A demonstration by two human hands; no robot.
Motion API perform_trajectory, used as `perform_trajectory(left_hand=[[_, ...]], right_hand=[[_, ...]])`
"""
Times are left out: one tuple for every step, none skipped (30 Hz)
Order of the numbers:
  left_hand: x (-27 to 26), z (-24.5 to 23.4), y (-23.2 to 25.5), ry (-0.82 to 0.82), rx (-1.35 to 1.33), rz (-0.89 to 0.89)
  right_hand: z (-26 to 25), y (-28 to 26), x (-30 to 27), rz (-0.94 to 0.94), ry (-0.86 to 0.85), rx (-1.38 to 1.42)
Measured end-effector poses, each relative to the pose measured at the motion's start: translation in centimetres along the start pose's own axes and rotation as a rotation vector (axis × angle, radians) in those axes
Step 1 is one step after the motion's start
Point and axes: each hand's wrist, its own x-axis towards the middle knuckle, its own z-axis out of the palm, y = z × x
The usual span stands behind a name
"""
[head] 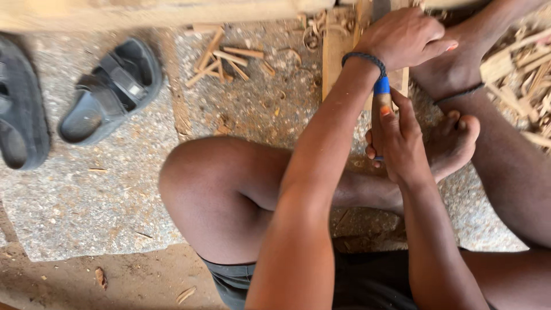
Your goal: The person carves a piece of wood with a chisel while holding the wood piece in place between their bare feet.
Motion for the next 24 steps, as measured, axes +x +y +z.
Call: perform_trajectory(left_hand=[[0.5,-0.6,-0.3,0.019,0.036,-0.014],[0.6,-1.0,-0.4,0.04,0.044,-0.005],[0.3,-1.2,-0.2,0.064,0.052,0.008],[0.5,-1.6,0.0,0.089,0.059,0.02],[0.3,-1.5,0.6,0.063,0.046,-0.009],[-0.4,-1.5,0.8,0.038,0.033,-0.038],[-1.0,-1.8,0.9,0.013,0.024,-0.071],[-1.9,-1.7,1.5,0.129,0.047,-0.04],[-3.1,-1.5,1.9,0.242,0.067,-0.007],[-3.9,-1.7,1.9,0.354,0.086,0.027],[-5.2,-1.5,2.0,0.429,0.118,0.092],[-6.6,-1.4,1.9,0.503,0.15,0.159],[-7.7,-1.7,1.6,0.583,0.188,0.226],[-9.1,-2.2,1.1,0.519,0.184,0.123],[-10.2,-3.0,0.4,0.459,0.18,0.021],[-10.9,-3.8,-0.1,0.397,0.176,-0.079],[-11.1,-4.3,-0.4,0.447,0.166,-0.136],[-11.3,-4.8,-0.7,0.496,0.156,-0.193],[-11.7,-5.0,-0.9,0.537,0.146,-0.255],[-11.9,-4.9,-0.9,0.497,0.189,-0.261],[-11.9,-4.8,-0.8,0.448,0.231,-0.255],[-11.9,-4.6,-0.7,0.399,0.274,-0.248],[-11.7,-4.3,-0.4,0.419,0.3,-0.231],[-11.7,-4.0,-0.3,0.438,0.325,-0.214]], right_hand=[[0.2,-0.2,0.4,-0.002,0.006,0.002],[0.3,-0.4,0.6,-0.004,0.012,0.005],[0.3,-0.7,0.7,0.045,0.022,0.014],[0.5,-0.8,0.7,0.094,0.033,0.022],[0.5,-0.7,0.1,0.154,0.058,0.039],[0.5,-0.5,-0.3,0.121,0.064,0.063],[0.8,-0.4,-0.3,0.086,0.064,0.089],[0.7,-0.3,-0.4,0.051,0.064,0.114],[0.4,-0.3,-0.2,0.085,0.092,0.122],[0.1,-0.3,0.2,0.119,0.119,0.13],[-0.4,0.1,-0.2,0.174,0.146,0.131],[-1.2,0.4,-0.3,0.146,0.144,0.144],[-2.1,0.3,-0.2,0.11,0.137,0.155],[-2.8,0.1,-0.3,0.074,0.13,0.166],[-3.3,-0.1,-0.7,0.053,0.135,0.212],[-4.0,-0.5,-1.4,0.031,0.139,0.258],[-4.7,-1.0,-2.0,0.008,0.135,0.295],[-5.4,-1.4,-2.6,-0.003,0.162,0.289],[-6.0,-1.7,-3.5,-0.005,0.187,0.286],[-6.4,-1.9,-4.1,-0.008,0.212,0.283],[-6.4,-1.7,-4.6,0.003,0.243,0.255],[-6.6,-1.5,-5.1,0.014,0.273,0.226],[-6.8,-1.3,-5.5,0.025,0.308,0.193],[-6.8,-0.9,-5.8,0.034,0.293,0.207]])
